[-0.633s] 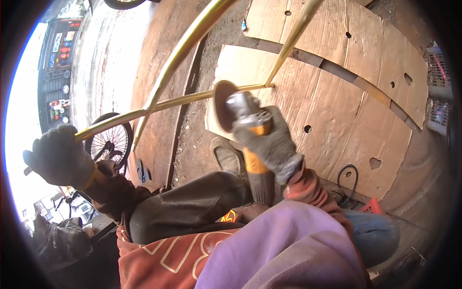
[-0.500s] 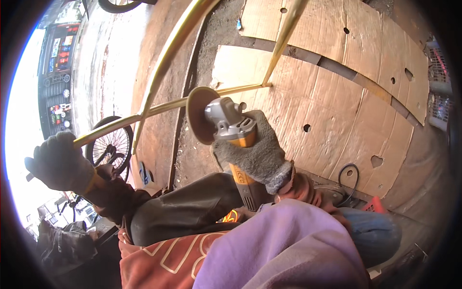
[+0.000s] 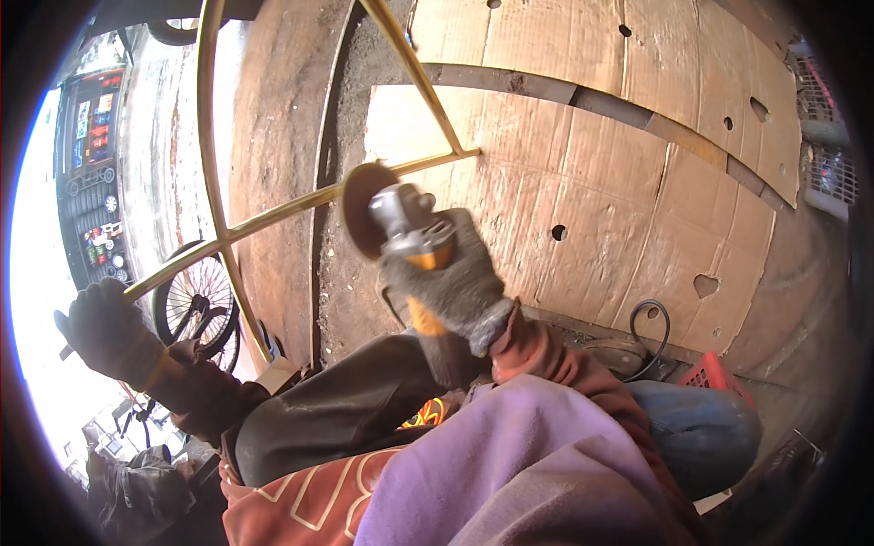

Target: The person uses an angle grinder to sand and smooth the ends of several thin brass-colored metal rods while sitting on the floor.

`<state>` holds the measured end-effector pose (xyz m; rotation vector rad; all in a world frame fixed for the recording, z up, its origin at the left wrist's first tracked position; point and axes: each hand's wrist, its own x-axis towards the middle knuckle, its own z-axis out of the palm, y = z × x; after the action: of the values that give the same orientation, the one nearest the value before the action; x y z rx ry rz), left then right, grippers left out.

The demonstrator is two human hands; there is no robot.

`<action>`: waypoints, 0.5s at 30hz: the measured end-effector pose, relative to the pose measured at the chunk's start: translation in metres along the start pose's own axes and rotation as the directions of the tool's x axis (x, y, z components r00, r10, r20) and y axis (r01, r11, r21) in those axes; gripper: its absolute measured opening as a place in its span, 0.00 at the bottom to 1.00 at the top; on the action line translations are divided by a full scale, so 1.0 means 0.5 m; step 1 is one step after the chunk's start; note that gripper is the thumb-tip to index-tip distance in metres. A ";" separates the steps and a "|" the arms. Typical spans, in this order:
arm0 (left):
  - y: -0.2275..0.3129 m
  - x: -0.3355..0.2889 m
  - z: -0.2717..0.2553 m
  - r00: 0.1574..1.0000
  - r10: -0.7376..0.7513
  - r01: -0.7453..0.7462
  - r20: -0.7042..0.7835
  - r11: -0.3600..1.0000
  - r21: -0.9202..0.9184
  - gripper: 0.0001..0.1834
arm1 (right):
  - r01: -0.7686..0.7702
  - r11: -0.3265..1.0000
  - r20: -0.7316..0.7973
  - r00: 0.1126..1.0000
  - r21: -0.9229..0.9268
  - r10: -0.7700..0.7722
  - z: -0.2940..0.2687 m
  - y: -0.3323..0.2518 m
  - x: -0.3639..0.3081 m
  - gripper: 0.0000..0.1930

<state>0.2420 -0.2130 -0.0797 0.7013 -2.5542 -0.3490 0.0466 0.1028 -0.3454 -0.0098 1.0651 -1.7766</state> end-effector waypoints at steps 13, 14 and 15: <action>-0.080 0.001 -0.023 0.977 0.010 -0.214 0.214 0.121 0.969 0.06 | -0.012 0.997 -0.139 0.990 -0.071 0.002 -0.039 0.039 0.031 0.31; -0.090 -0.003 -0.028 0.988 0.003 -0.149 0.152 0.233 0.961 0.06 | -0.024 0.999 -0.182 0.983 -0.035 0.017 -0.059 0.041 0.044 0.30; -0.099 -0.006 -0.033 0.996 -0.003 -0.081 0.087 0.343 0.936 0.06 | -0.010 1.000 -0.211 0.977 0.016 0.013 -0.081 0.034 0.048 0.27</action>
<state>0.2730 -0.2549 -0.0842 0.9832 -2.6437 1.3225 0.0295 0.1094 -0.3917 0.1987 1.2000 -1.8045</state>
